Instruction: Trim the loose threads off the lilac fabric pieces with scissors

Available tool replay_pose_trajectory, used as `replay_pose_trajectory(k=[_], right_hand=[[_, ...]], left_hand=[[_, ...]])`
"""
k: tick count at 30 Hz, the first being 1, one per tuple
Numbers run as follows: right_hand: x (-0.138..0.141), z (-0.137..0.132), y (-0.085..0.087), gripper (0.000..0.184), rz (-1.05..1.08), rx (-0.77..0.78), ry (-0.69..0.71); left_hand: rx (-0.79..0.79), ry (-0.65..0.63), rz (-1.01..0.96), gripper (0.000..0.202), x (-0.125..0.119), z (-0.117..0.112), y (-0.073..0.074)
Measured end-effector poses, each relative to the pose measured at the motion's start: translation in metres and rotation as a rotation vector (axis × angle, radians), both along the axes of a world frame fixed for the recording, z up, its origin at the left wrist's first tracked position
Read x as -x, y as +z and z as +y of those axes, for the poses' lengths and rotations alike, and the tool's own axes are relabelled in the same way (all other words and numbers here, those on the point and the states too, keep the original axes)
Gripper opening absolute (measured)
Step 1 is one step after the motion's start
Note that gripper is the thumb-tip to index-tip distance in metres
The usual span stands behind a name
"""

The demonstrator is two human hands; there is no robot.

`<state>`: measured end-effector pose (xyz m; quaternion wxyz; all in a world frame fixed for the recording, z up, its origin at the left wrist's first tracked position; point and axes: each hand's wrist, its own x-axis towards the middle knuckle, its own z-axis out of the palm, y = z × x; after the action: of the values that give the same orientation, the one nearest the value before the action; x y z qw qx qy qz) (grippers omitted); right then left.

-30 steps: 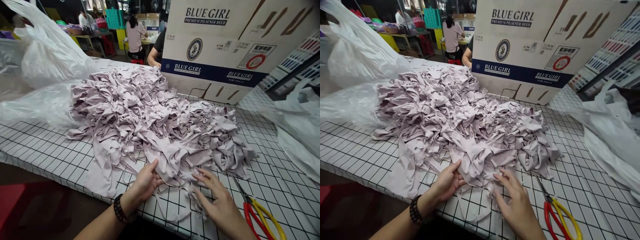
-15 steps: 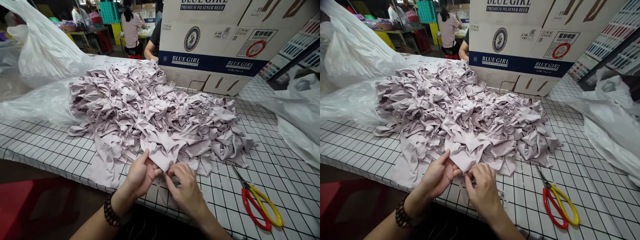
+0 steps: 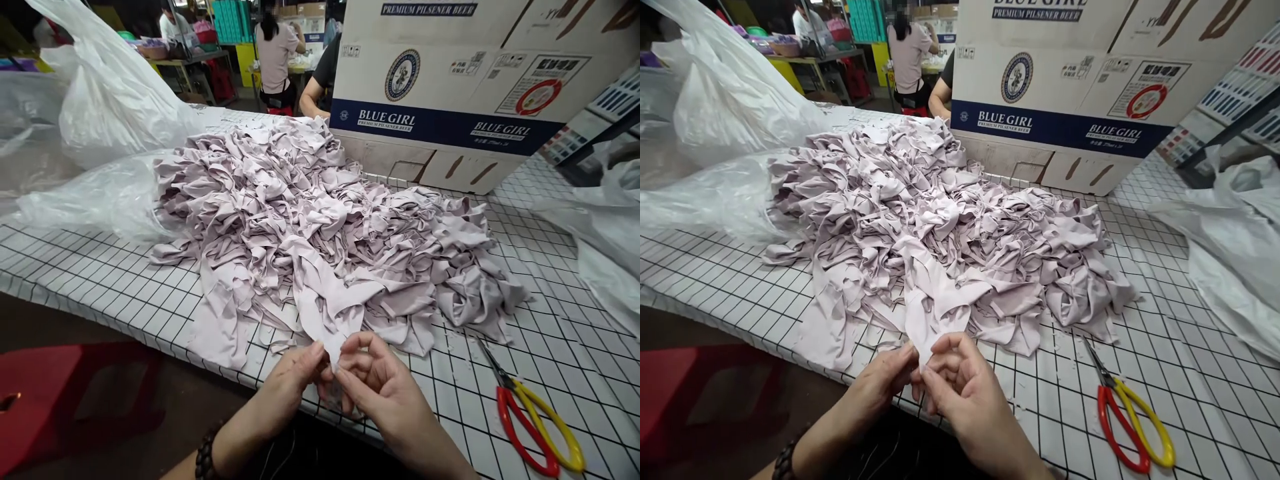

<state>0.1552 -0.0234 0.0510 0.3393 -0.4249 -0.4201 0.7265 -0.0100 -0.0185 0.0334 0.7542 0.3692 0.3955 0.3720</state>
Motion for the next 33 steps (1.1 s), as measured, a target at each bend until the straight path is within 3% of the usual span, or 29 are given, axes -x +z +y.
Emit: replay_pose_trajectory(k=[2,7,11,13,16,19,21,23,27,30,33], right_hand=[[0.0,-0.004,0.005,0.02,-0.236,-0.112,0.011],[0.0,-0.013,0.002,0.015,-0.587,-0.543,0.006],[0.002,-0.018,-0.003,0.018,-0.878,-1.071,-0.093],[0.002,-0.021,-0.002,0.022,-0.951,-1.215,-0.076],[-0.004,-0.022,0.005,0.02,-0.924,-1.207,-0.034],[-0.015,-0.017,0.007,0.017,-0.968,-1.158,-0.098],[-0.02,-0.009,0.003,0.024,-1.061,-1.17,-0.13],[-0.021,0.002,-0.005,0.035,-1.093,-1.191,-0.074],[-0.014,0.021,-0.02,0.037,-0.97,-1.219,-0.012],[-0.009,0.029,-0.024,0.03,-0.901,-1.271,-0.091],[-0.008,0.031,-0.027,0.027,-0.961,-1.309,-0.155]], left_hand=[[0.082,0.101,-0.07,0.039,-0.002,-0.002,-0.004],[0.375,0.136,-0.296,0.03,-0.005,-0.005,-0.009],[0.277,0.084,-0.211,0.037,-0.008,-0.007,-0.01],[0.206,0.021,-0.15,0.041,-0.008,-0.006,-0.01],[0.214,-0.036,-0.123,0.041,-0.007,-0.005,-0.008],[0.232,-0.039,-0.143,0.046,-0.007,-0.003,-0.006],[0.226,-0.031,-0.158,0.044,-0.007,-0.003,-0.005],[0.226,-0.036,-0.173,0.039,-0.006,-0.002,-0.004],[0.215,-0.103,-0.145,0.038,-0.007,-0.002,-0.007],[0.111,-0.103,-0.007,0.043,-0.008,0.0,-0.012],[-0.169,0.043,0.242,0.037,-0.009,0.004,-0.014]])
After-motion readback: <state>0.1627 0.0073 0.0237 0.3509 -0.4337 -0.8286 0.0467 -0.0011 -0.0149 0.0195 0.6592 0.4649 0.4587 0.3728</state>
